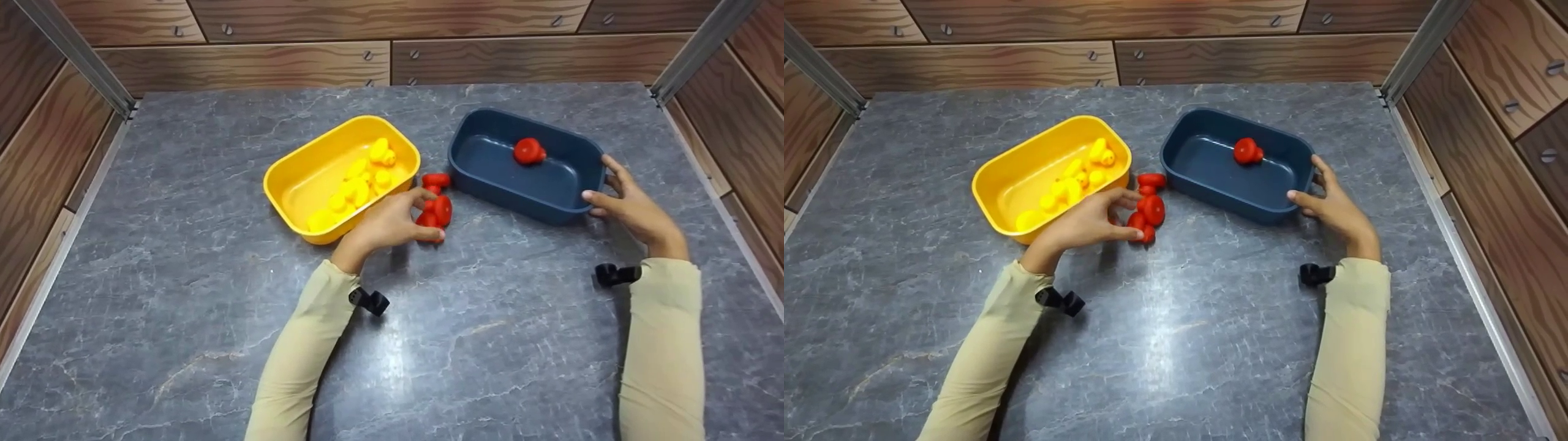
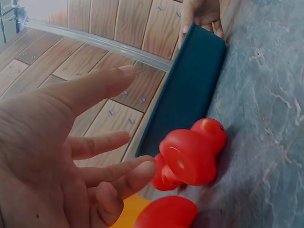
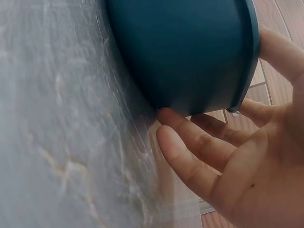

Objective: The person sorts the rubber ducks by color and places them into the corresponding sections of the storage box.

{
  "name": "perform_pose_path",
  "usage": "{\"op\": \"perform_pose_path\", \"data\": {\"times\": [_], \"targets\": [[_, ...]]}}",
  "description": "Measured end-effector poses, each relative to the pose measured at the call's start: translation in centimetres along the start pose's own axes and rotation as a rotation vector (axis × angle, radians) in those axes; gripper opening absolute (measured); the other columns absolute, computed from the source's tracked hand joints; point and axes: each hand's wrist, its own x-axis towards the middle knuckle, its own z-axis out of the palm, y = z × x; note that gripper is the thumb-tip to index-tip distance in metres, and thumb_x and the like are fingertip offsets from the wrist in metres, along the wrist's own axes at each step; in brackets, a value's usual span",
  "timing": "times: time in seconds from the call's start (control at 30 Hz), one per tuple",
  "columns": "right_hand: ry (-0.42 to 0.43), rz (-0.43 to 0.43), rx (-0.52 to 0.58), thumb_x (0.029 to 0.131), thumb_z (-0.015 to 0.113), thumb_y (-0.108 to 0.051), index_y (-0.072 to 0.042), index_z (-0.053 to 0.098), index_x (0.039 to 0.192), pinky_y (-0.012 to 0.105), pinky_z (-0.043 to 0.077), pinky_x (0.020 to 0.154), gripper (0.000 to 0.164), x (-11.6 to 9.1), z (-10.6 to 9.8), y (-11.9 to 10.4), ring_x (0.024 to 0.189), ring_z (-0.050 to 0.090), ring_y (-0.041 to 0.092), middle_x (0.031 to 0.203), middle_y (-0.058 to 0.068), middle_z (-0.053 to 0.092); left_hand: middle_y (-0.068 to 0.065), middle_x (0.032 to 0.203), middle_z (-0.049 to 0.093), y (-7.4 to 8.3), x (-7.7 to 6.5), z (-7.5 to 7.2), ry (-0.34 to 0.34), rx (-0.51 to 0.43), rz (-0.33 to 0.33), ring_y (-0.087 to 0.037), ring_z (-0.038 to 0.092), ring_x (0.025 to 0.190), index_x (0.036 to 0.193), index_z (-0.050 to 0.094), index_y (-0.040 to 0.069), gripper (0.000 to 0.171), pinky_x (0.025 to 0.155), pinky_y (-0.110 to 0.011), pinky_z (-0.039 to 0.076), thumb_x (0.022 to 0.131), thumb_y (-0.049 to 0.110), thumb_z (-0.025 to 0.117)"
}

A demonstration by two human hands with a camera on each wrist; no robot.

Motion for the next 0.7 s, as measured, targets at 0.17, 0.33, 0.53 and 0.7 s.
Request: {"op": "perform_pose_path", "data": {"times": [0.17,0.33,0.53,0.7], "targets": [[-0.002,-0.014,0.008,0.097,0.057,-0.022,-0.024,-0.010,0.155,0.015,0.051,0.080,0.089,0.12,-0.08,0.09,0.097,0.054,-0.008,0.157,0.028,-0.013,-0.005,0.128,0.061,-0.42,0.24,0.16,-0.029,0.056,-0.037,-0.021,0.058,0.110,0.135,0.052,0.020,0.070,0.094,-0.036,0.046,0.076,0.044,0.080],[-0.008,-0.013,0.013,0.097,0.056,-0.022,-0.025,-0.011,0.155,0.014,0.050,0.081,0.088,0.21,-0.05,0.06,0.097,0.054,-0.009,0.158,0.027,-0.014,-0.006,0.126,0.061,-0.67,0.33,0.23,-0.032,0.077,-0.041,-0.023,0.058,0.107,0.133,0.053,0.019,0.069,0.093,-0.037,0.046,0.075,0.042,0.081],[-0.016,-0.012,0.043,0.097,0.056,-0.020,-0.027,-0.010,0.155,0.014,0.050,0.080,0.088,0.06,-0.05,0.10,0.097,0.053,-0.010,0.158,0.025,-0.016,-0.005,0.125,0.063,-0.71,0.54,0.49,-0.023,0.121,-0.036,-0.022,0.059,0.106,0.131,0.055,0.018,0.065,0.092,-0.037,0.046,0.075,0.039,0.081],[-0.017,-0.010,0.045,0.097,0.057,-0.021,-0.028,-0.010,0.155,0.014,0.050,0.080,0.088,0.03,-0.14,0.08,0.099,0.051,-0.010,0.158,0.024,-0.018,-0.003,0.124,0.064,-0.66,0.76,0.74,-0.010,0.168,-0.038,-0.022,0.060,0.107,0.129,0.057,0.019,0.062,0.090,-0.038,0.046,0.075,0.037,0.082]]}}
